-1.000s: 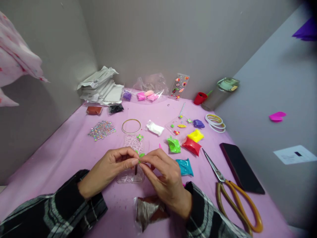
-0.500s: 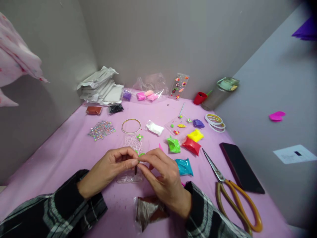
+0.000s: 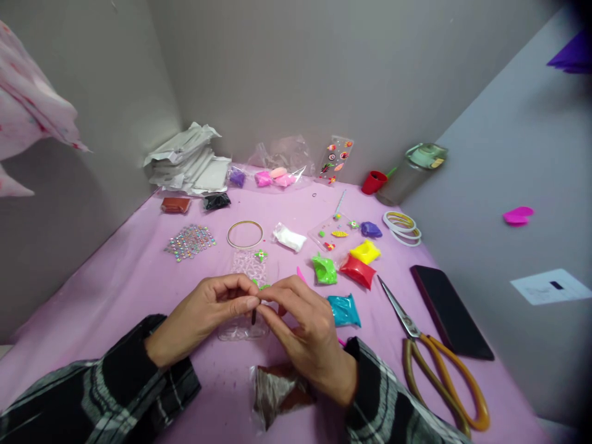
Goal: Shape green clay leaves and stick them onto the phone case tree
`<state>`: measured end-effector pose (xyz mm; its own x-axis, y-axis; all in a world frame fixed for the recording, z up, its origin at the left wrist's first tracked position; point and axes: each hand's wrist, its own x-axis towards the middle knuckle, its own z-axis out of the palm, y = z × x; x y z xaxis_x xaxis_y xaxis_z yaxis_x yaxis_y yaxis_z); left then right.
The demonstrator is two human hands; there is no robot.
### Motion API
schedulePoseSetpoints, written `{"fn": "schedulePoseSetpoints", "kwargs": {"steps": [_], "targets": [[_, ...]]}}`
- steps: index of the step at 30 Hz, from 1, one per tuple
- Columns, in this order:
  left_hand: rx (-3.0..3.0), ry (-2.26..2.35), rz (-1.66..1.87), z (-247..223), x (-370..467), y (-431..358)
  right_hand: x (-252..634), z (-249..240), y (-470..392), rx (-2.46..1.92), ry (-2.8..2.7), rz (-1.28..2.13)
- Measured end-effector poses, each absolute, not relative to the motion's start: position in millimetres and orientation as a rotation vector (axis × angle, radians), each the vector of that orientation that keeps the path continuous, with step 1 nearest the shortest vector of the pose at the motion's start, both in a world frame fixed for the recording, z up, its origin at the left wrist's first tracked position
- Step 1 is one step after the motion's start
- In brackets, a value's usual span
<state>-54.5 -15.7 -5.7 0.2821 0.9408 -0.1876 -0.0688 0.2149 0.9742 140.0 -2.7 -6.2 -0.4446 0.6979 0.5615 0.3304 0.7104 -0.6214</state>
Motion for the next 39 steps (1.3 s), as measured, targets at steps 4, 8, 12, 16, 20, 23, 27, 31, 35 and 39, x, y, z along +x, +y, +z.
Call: {"fn": "schedulePoseSetpoints", "kwargs": {"steps": [4, 8, 12, 16, 20, 23, 27, 31, 35, 39], "targets": [[1.129, 1.039, 0.886, -4.1, -55.3, -15.2, 140.5, -7.0, -3.9, -0.778, -2.044, 0.547], [1.124, 1.029, 0.893, -2.4, -54.8, -15.3, 141.1, -6.6, -4.2, -0.787, -2.038, 0.546], [1.111, 1.025, 0.902, -2.0, -53.8, -15.7, 140.8, -6.1, -3.2, -0.791, -2.054, 0.531], [1.142, 1.058, 0.885, -1.2, -53.9, -15.2, 140.7, -6.3, -2.6, -0.795, -2.046, 0.532], [1.145, 1.042, 0.904, -2.5, -55.3, -15.3, 140.5, -5.9, -3.1, -0.801, -2.044, 0.527], [1.138, 1.033, 0.907, -3.7, -55.9, -15.7, 140.0, -5.6, -3.3, -0.796, -2.049, 0.524], [1.129, 1.02, 0.902, -3.2, -55.5, -15.8, 139.8, -5.8, -3.3, -0.791, -2.042, 0.522], [1.121, 1.016, 0.912, -2.1, -54.9, -15.8, 140.8, -5.1, -3.4, -0.798, -2.051, 0.529], [1.123, 1.011, 0.91, -1.7, -54.9, -15.8, 140.9, -3.8, -3.4, -0.79, -2.045, 0.525], [1.118, 1.001, 0.909, -2.3, -55.7, -16.1, 139.9, -4.8, -3.5, -0.783, -2.044, 0.531]]}}
